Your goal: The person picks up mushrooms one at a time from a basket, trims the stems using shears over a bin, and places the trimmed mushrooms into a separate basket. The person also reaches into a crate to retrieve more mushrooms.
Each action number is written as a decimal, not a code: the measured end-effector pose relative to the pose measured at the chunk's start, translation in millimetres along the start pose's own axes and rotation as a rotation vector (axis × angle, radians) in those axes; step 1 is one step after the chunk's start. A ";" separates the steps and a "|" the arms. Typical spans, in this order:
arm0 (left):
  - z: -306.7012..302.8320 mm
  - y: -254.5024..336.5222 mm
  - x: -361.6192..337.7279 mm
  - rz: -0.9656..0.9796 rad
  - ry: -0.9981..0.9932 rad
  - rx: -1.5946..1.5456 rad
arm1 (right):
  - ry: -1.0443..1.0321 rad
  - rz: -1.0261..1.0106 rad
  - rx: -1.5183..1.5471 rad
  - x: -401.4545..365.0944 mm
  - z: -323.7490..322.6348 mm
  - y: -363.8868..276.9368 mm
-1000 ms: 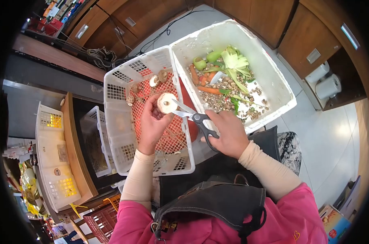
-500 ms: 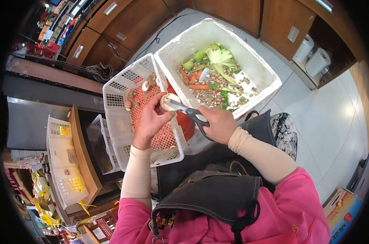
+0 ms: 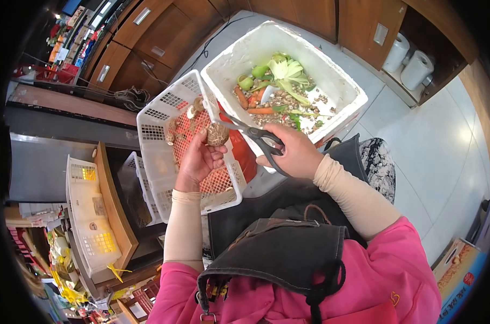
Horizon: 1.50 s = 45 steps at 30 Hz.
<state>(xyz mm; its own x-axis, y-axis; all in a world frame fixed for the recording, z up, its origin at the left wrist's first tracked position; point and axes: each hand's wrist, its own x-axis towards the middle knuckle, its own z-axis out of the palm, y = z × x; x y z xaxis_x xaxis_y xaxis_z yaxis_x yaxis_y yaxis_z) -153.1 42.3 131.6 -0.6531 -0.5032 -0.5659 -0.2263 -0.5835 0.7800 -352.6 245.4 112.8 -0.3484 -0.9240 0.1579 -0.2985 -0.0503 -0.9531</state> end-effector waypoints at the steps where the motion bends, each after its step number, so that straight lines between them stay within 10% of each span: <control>1: -1.9 -1.5 -3.1 0.001 -0.016 -0.014 | 0.020 -0.086 -0.085 0.3 2.6 8.0; 21: -9.7 -3.3 -33.4 -0.002 -0.205 0.272 | -0.297 -0.041 -0.171 16.9 -18.1 3.6; 40: -20.0 -23.8 -29.1 -0.096 -0.375 -0.570 | 0.150 0.119 -0.501 24.7 -8.2 12.0; 45: -20.4 -27.1 -51.1 -0.004 -0.300 -0.517 | -0.057 0.350 -0.481 29.0 -14.1 17.3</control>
<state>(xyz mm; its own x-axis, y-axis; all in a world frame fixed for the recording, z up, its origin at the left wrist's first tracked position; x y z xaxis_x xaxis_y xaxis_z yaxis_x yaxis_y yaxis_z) -98.8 70.7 134.0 -0.8454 -0.3427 -0.4097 0.1031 -0.8573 0.5044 -380.4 223.1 104.5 -0.4545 -0.8741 -0.1715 -0.5480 0.4262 -0.7198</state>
